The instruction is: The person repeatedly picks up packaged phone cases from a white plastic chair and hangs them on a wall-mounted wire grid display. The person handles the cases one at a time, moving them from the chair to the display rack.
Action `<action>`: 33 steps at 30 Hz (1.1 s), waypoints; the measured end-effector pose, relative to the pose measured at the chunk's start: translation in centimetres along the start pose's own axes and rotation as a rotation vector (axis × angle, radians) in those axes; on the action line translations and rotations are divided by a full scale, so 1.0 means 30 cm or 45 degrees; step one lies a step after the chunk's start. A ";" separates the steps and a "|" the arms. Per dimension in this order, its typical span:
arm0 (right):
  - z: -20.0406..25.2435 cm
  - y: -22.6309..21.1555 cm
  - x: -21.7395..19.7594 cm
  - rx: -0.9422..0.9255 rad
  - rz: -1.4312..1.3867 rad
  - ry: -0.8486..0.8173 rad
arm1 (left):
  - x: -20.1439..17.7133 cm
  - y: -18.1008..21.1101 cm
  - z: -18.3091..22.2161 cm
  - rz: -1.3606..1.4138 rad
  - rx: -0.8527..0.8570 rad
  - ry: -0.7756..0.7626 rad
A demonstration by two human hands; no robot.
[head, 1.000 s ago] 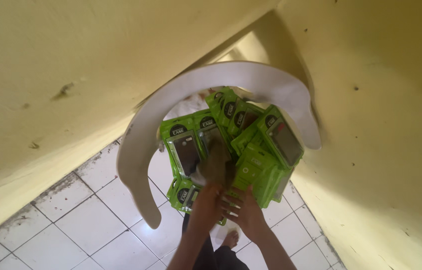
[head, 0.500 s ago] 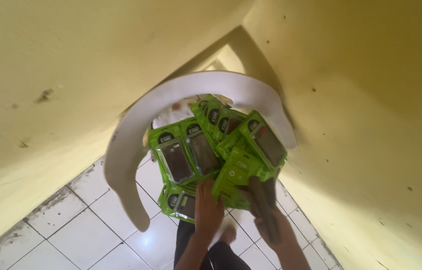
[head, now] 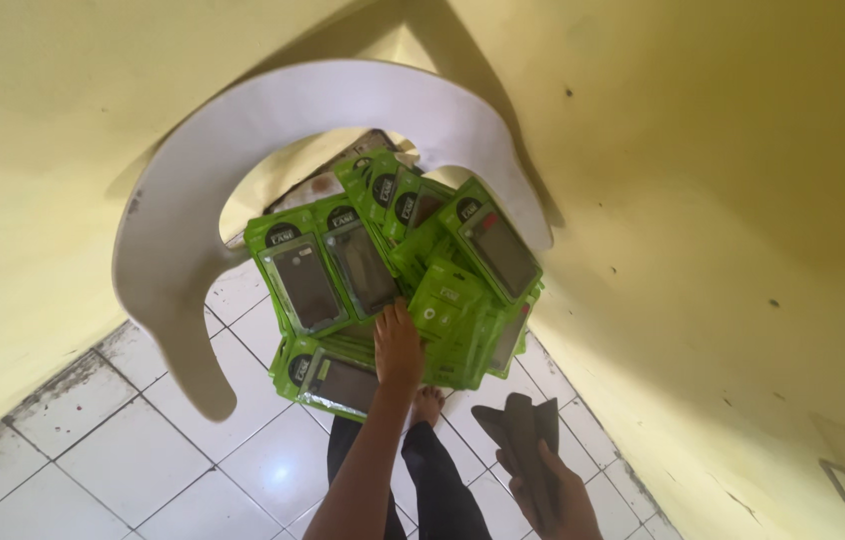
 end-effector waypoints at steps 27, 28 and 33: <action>1.261 -0.051 0.393 -2.558 1.374 -1.223 | -1.124 0.309 1.129 2.411 0.277 -0.484; 1.267 -0.041 0.391 -2.566 1.412 -1.255 | -1.140 0.308 1.148 2.431 0.261 -0.531; 1.262 -0.069 0.444 -2.336 1.475 -1.362 | -1.195 0.294 1.161 2.413 0.342 -0.589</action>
Point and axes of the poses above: each hand's wrist, its own z-axis away from the middle knuckle, its own x-axis out of the palm, y = z × x, the point moved 1 cm from there along -z, towards the middle knuckle, and after that the axes turned 13 degrees about -z, right-handed, at the moved point
